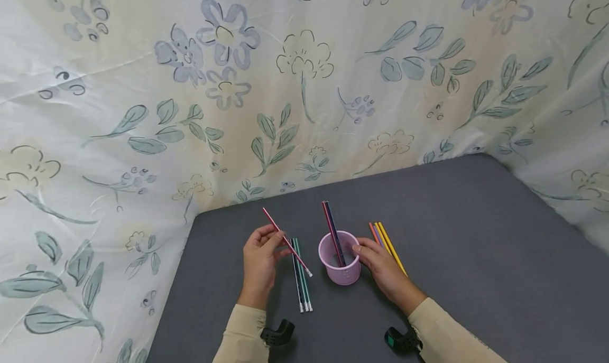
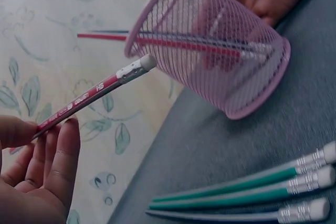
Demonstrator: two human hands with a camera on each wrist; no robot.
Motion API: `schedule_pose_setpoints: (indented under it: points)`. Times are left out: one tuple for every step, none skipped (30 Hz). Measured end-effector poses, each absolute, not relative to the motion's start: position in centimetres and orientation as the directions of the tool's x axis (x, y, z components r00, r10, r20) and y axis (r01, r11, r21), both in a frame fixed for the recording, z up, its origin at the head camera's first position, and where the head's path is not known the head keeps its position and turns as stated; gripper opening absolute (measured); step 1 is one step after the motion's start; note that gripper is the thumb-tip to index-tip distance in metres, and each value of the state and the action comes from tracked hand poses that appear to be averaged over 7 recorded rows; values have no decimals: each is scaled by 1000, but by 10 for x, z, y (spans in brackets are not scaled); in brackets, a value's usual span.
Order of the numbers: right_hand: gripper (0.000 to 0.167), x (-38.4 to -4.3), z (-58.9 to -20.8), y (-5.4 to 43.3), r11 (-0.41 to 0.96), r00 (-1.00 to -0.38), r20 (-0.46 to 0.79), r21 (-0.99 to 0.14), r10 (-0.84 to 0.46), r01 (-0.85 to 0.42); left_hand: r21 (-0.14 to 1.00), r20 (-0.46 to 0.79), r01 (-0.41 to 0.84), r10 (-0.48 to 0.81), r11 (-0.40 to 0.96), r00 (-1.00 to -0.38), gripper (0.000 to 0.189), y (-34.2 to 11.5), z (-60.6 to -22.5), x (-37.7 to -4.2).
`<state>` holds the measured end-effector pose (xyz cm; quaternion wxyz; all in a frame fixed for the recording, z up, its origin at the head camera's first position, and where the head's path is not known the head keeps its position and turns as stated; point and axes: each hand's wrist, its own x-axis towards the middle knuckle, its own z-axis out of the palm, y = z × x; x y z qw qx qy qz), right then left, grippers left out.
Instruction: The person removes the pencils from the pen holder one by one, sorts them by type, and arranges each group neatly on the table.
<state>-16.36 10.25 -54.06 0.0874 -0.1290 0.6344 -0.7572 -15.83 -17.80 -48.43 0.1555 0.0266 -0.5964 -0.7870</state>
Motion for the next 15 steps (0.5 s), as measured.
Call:
schedule_pose_setpoints:
  points:
    - [46, -164, -541, 102, -181, -951, 87, -983, -296, -34, 949, 133, 201, -272, -241, -953, 17, -179, -486, -159]
    - [46, -164, -541, 102, -182, -951, 91, -983, -297, -37, 952, 125, 191, -266, -240, -956, 17, -181, -488, -159]
    - [45, -164, -541, 102, -184, -950, 94, -982, -297, -39, 954, 116, 181, -260, -239, -959, 18, -182, -490, -159]
    - [45, -164, -541, 102, -186, -950, 96, -982, -297, -41, 957, 108, 170, -254, -235, -961, 18, -184, -492, -159]
    - [45, -164, -541, 102, -187, -950, 98, -981, -297, -43, 961, 98, 157, -250, -229, -963, 18, -185, -494, -159]
    - [45, -164, -542, 102, -190, -950, 100, -981, -296, -44, 964, 89, 146, -247, -224, -965, 19, -187, -495, -158]
    - [45, -164, -542, 102, -192, -950, 101, -980, -295, -45, 967, 81, 136, -246, -214, -966, 19, -188, -497, -158]
    - [45, -164, -542, 102, -192, -950, 101, -980, -295, -45, 971, 72, 124, -245, -206, -967, 19, -189, -498, -158]
    - [45, -164, -542, 102, -191, -950, 101, -981, -294, -44, 974, 64, 114, -246, -194, -967, 20, -191, -500, -157]
    - [45, -164, -542, 101, -191, -950, 103, -981, -295, -47, 979, 57, 103, -246, -178, -968, 21, -192, -501, -157]
    - [45, -164, -543, 101, -189, -949, 105, -981, -296, -49, 982, 48, 91, -246, -167, -968, 22, -193, -502, -157]
    - [45, -164, -543, 101, -187, -949, 107, -981, -297, -52, 984, 40, 80, -247, -156, -968, 24, -194, -504, -157]
    - [45, -164, -543, 101, -185, -948, 109, -981, -298, -55, 987, 31, 69, -247, -146, -969, 26, -195, -506, -157]
    - [45, -164, -544, 101, -184, -948, 112, -981, -299, -58, 989, 21, 57, -246, -138, -969, 28, -196, -507, -156]
    - [45, -164, -544, 102, -183, -947, 115, -981, -300, -62, 991, 16, 48, -244, -124, -970, 29, -197, -509, -156]
